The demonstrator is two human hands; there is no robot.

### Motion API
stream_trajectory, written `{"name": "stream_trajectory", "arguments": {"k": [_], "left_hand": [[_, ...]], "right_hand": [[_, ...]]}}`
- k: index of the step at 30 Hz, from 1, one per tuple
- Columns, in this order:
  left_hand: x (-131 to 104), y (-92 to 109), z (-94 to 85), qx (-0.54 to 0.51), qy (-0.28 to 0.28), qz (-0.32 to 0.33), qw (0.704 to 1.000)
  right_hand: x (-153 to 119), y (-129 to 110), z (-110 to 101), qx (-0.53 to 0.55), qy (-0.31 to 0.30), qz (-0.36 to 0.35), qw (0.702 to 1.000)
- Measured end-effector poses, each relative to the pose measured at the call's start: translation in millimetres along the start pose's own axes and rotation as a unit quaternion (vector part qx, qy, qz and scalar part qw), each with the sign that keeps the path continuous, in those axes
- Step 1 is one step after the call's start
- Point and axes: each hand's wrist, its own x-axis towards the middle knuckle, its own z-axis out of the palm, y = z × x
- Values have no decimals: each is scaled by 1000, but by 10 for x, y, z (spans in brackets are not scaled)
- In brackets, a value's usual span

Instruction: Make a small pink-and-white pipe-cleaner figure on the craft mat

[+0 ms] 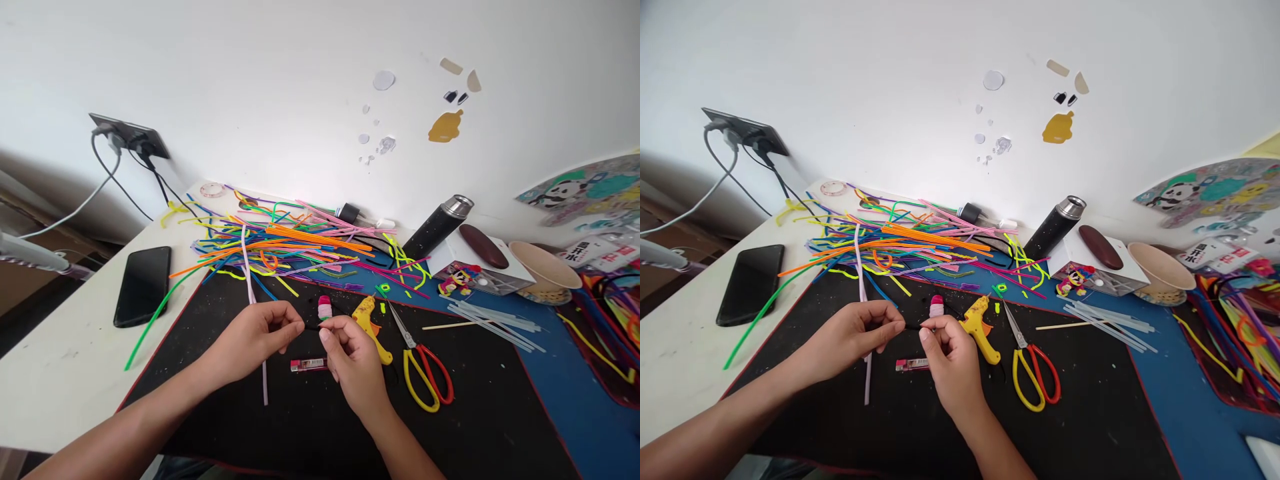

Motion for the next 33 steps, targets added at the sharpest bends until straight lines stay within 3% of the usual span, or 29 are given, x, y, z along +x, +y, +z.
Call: {"name": "stream_trajectory", "arguments": {"k": [19,26,33], "left_hand": [[26,-10,48,-16,-5,-2,1000],[55,-63,84,-160,-54,-37,985],[74,-68,194,-234,-10,4,972]], "right_hand": [[11,-3,-11,-7,-3,2,1000],[54,-9,-30,-11,27,-7,1000],[69,-137,-17,-44,34,-33,998]]}}
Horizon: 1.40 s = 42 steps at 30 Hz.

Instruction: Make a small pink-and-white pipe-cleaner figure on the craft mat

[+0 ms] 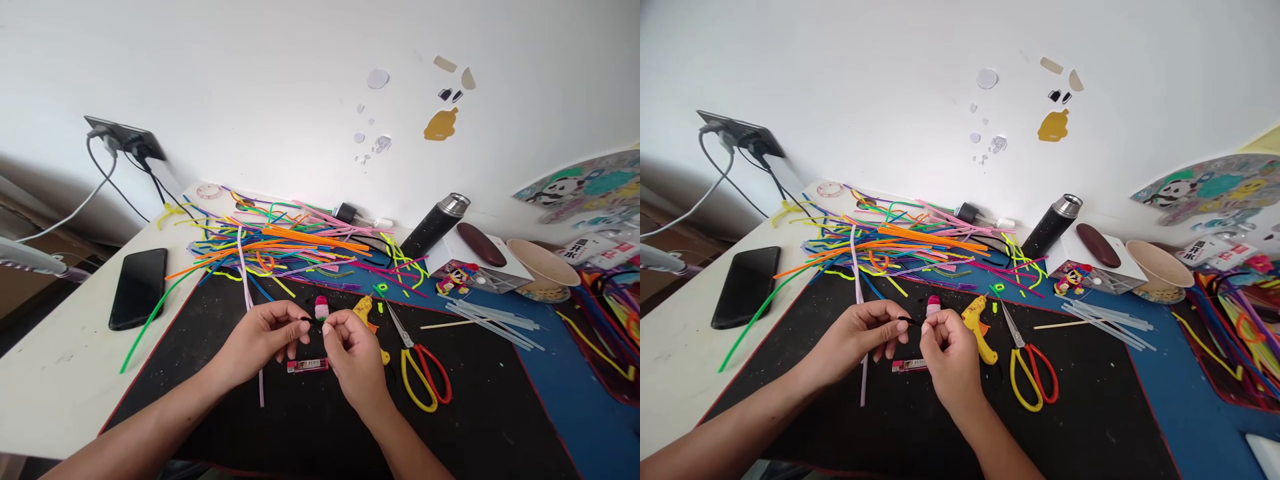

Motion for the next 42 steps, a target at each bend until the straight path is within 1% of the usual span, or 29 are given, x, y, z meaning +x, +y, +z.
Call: {"name": "stream_trajectory", "arguments": {"k": [3,7,12,15,18,20,22,23,26,27,28,29,30,32,35,37,39,42], "left_hand": [[2,10,14,1,14,14,1000],[-7,22,13,18,27,34,999],[-18,61,34,56,33,78,995],[-15,86,29,95,30,113,989],[-10,118,1,168,25,152,974],[-12,155,-18,231,20,187,955],[-16,201,-29,304,11,233,924],[-17,224,-30,345,5,262,902],[-15,267,-21,460,-6,357,813],[-11,269,-17,484,-8,377,790],[-8,263,-14,496,-13,384,779],[-6,252,-12,496,-14,379,781],[-5,236,-12,486,-13,366,794],[-9,196,-15,439,-9,306,845],[-20,136,-18,317,10,200,927],[-23,107,-15,216,29,138,966],[-18,87,-9,120,47,90,988],[-6,68,-2,27,65,51,996]], "right_hand": [[-1,-45,0,-20,1,-25,999],[4,-49,-13,-44,-8,-41,998],[-4,-50,-21,-82,-27,-65,994],[-11,-67,-28,-110,-35,-83,990],[-5,-87,-42,-148,-40,-101,983],[8,-110,-57,-183,-46,-117,975],[24,-142,-74,-221,-54,-135,964],[32,-159,-82,-238,-56,-143,959],[56,-191,-102,-279,-54,-160,945],[63,-190,-105,-289,-55,-162,942],[69,-183,-106,-297,-56,-163,939],[74,-170,-105,-300,-57,-162,938],[78,-153,-104,-299,-61,-160,939],[79,-117,-101,-280,-72,-142,947],[62,-77,-109,-221,-97,-88,966],[45,-62,-117,-172,-101,-65,978],[27,-48,-118,-125,-96,-60,986],[4,-21,-92,-74,-80,-52,993]]}}
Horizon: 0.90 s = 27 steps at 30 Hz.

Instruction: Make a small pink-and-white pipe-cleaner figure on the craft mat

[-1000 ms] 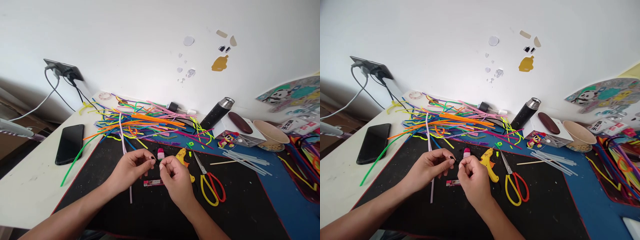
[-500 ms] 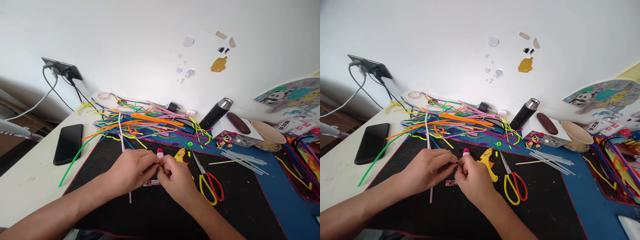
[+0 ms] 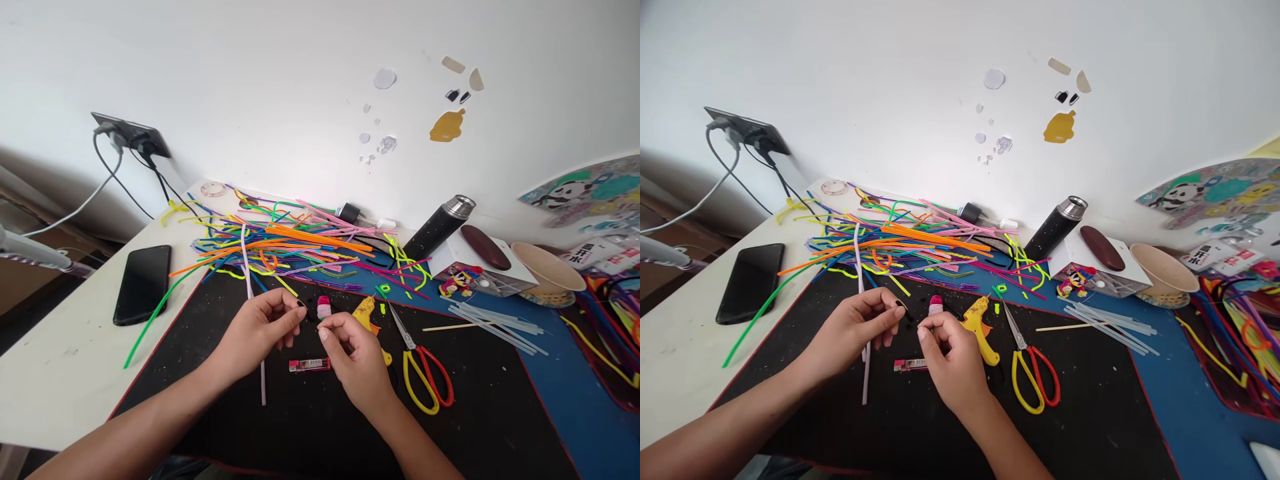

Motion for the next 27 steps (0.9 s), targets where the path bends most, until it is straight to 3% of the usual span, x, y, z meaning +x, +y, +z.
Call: {"name": "stream_trajectory", "arguments": {"k": [16,22,27], "left_hand": [[-42,-43,53,-19,-25,-27,999],[-50,0,-41,63,-86,-45,993],[-51,44,-140,169,-78,22,982]], "right_hand": [[-7,32,103,53,20,8,998],[-9,34,35,9,17,4,1000],[-11,-2,6,-10,3,5,1000]]}}
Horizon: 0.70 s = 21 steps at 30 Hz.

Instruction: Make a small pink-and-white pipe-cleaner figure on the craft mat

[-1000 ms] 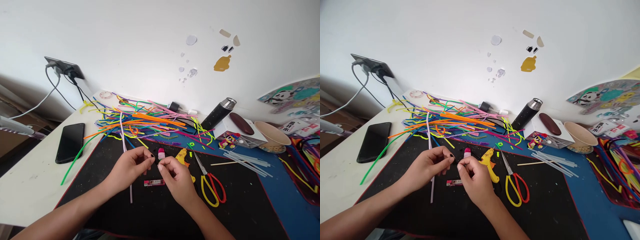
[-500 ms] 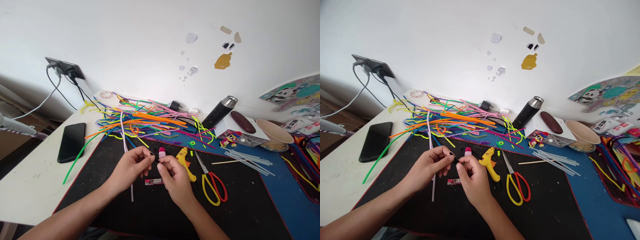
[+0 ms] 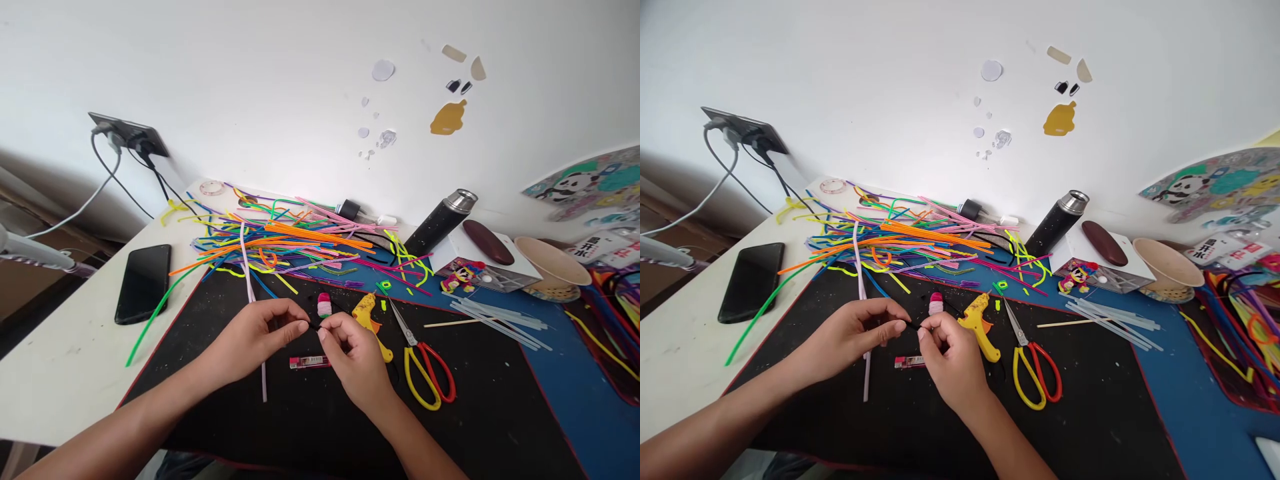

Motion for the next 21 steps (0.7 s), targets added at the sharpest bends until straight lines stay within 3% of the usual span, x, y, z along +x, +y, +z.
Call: {"name": "stream_trajectory", "arguments": {"k": [4,8,12,21], "left_hand": [[-37,35,-51,122,-3,38,992],[-68,20,-101,162,-19,34,986],[-59,-107,-181,193,27,25,981],[43,-370,-136,274,70,59,957]], "right_hand": [[8,-6,27,1,-6,-3,1000],[7,8,40,10,-14,3,1000],[-59,58,0,34,-13,25,999],[-457,473,-15,64,-40,114,991]]}}
